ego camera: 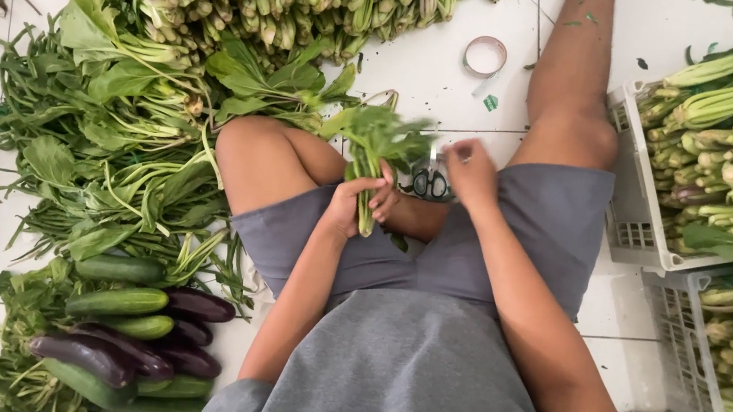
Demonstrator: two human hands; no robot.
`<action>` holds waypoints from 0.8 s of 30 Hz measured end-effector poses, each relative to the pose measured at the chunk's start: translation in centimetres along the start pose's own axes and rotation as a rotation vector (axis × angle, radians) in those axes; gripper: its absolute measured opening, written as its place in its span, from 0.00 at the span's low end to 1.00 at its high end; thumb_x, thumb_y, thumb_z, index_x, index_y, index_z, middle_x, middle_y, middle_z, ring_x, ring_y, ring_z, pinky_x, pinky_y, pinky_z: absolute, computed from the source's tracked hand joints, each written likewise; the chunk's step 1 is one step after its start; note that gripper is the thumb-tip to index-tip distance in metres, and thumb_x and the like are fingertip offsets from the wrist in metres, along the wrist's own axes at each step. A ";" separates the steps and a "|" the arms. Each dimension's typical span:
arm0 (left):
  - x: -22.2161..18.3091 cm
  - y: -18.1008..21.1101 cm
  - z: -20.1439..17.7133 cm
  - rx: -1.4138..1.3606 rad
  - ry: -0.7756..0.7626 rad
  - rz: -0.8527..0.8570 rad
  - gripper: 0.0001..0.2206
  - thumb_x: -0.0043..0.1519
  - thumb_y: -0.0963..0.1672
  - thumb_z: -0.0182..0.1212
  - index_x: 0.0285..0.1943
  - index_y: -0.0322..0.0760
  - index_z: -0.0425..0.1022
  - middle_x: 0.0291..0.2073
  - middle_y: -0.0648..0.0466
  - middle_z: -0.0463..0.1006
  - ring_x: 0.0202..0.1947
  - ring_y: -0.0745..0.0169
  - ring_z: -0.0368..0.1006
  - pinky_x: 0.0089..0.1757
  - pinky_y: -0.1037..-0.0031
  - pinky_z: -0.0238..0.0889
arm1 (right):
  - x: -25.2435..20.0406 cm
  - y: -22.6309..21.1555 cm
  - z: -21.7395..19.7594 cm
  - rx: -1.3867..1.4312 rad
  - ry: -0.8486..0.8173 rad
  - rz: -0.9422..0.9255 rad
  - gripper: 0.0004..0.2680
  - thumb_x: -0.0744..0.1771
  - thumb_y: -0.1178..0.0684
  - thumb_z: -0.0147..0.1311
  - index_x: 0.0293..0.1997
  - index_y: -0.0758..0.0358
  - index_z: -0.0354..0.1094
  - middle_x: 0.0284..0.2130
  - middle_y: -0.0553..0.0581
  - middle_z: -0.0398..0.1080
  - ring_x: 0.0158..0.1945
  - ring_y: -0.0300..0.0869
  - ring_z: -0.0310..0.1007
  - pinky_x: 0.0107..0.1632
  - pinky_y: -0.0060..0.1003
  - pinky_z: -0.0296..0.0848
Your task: The person is gathering mustard greens into bunches and securing them with green tape while sitting on the floor.
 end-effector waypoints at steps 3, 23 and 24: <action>0.0 0.1 -0.9 0.052 0.048 0.013 0.11 0.59 0.41 0.58 0.49 0.32 0.70 0.12 0.53 0.60 0.12 0.53 0.66 0.25 0.65 0.69 | -4.2 -4.0 3.0 0.311 -0.448 0.050 0.26 0.73 0.30 0.31 0.47 0.62 0.74 0.38 0.62 0.78 0.45 0.50 0.79 0.52 0.46 0.73; 0.2 -6.2 -1.5 0.686 0.168 -0.401 0.20 0.55 0.46 0.74 0.47 0.25 0.73 0.19 0.48 0.74 0.14 0.62 0.71 0.20 0.68 0.70 | -3.8 -4.8 -0.1 0.797 0.002 -0.217 0.27 0.61 0.61 0.73 0.65 0.60 0.60 0.55 0.56 0.72 0.58 0.41 0.71 0.62 0.45 0.72; 0.3 -6.0 -1.1 0.712 0.153 -0.371 0.15 0.54 0.47 0.74 0.34 0.29 0.75 0.14 0.53 0.68 0.11 0.65 0.66 0.17 0.72 0.64 | -3.7 -4.6 -0.3 0.764 0.036 -0.226 0.27 0.61 0.60 0.73 0.65 0.60 0.61 0.55 0.57 0.73 0.58 0.43 0.73 0.62 0.48 0.73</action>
Point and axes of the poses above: each hand's wrist, its own x-axis towards the middle knuckle, its own z-axis out of the palm, y = z × x, the point moved 9 cm from there along x, towards the middle knuckle
